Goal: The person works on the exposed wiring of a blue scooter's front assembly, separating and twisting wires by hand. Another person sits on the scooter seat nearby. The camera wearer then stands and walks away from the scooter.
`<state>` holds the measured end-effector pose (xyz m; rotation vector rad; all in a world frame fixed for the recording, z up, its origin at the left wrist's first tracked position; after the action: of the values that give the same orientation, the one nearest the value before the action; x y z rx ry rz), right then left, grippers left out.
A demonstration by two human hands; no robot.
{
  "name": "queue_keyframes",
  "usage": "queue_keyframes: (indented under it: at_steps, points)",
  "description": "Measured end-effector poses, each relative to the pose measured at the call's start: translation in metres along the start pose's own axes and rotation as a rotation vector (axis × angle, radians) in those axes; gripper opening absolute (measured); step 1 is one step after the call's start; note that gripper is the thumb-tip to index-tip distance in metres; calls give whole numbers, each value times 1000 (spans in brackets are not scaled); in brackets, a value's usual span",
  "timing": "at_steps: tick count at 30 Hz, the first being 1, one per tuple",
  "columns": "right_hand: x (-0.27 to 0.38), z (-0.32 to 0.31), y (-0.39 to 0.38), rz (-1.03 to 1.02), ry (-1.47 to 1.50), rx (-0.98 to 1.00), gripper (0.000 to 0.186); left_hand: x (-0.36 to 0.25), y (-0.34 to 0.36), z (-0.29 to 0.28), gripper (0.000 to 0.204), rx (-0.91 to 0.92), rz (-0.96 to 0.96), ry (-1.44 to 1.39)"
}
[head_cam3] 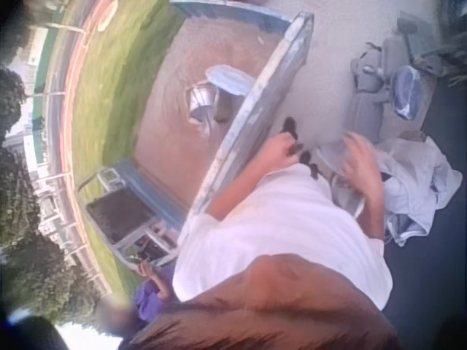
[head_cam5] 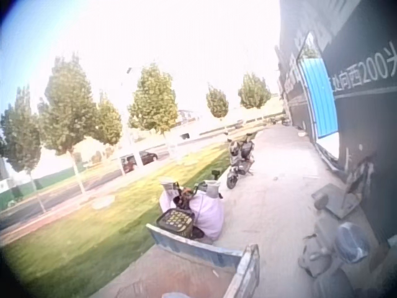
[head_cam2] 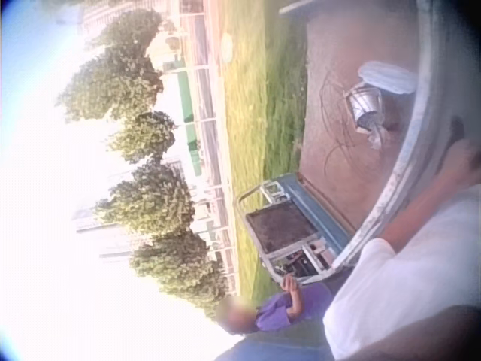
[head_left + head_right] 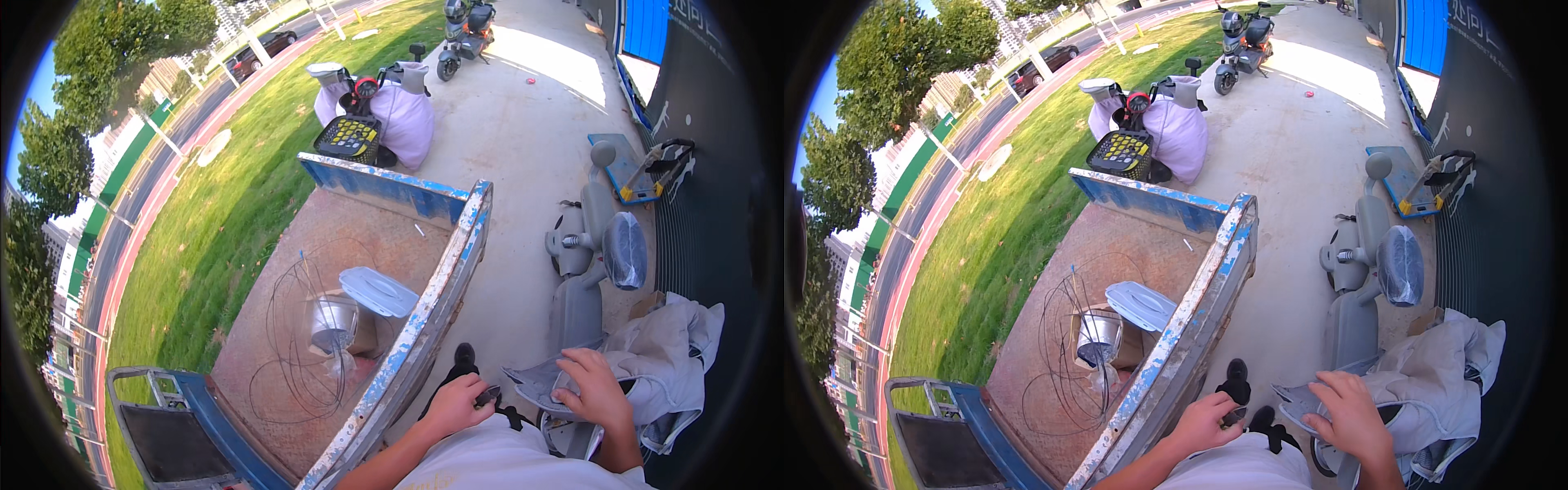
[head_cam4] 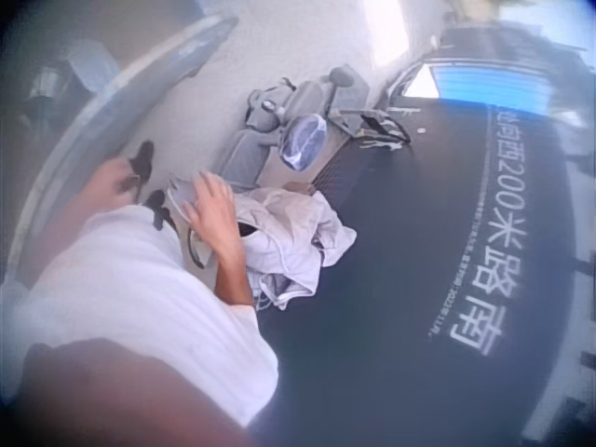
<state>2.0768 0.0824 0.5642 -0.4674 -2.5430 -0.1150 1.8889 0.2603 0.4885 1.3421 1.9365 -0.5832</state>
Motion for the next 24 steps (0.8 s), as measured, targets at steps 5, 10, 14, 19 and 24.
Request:
queue_keyframes:
  at_steps: [5, 10, 14, 19, 24]
  points:
    - [-50, -20, 48, 129, -247, 1, 50, -7, 93, -40, 24, 21, 179, -82]
    - [-92, -14, 80, 278, -170, 89, 49, -6, 184, -70, 20, 34, 268, -215]
    - [-125, -9, 109, 376, -79, 168, 50, -3, 250, -75, 20, 144, 266, -208]
    - [-184, -22, 158, 427, -19, 234, 50, 4, 336, -64, 20, 229, 255, -226]
    - [-275, -56, 220, 403, 14, 192, 51, 3, 440, -52, 20, 213, 162, -186]
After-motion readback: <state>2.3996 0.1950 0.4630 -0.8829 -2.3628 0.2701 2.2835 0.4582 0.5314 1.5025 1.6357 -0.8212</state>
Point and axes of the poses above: each hand's wrist, its own y-axis towards the middle knuckle, its own z-axis out of the palm, x = y × z, the point moved 3 cm from there along y, towards the middle knuckle, and after that the axes turned 1 degree about z, right-handed, at the moved point
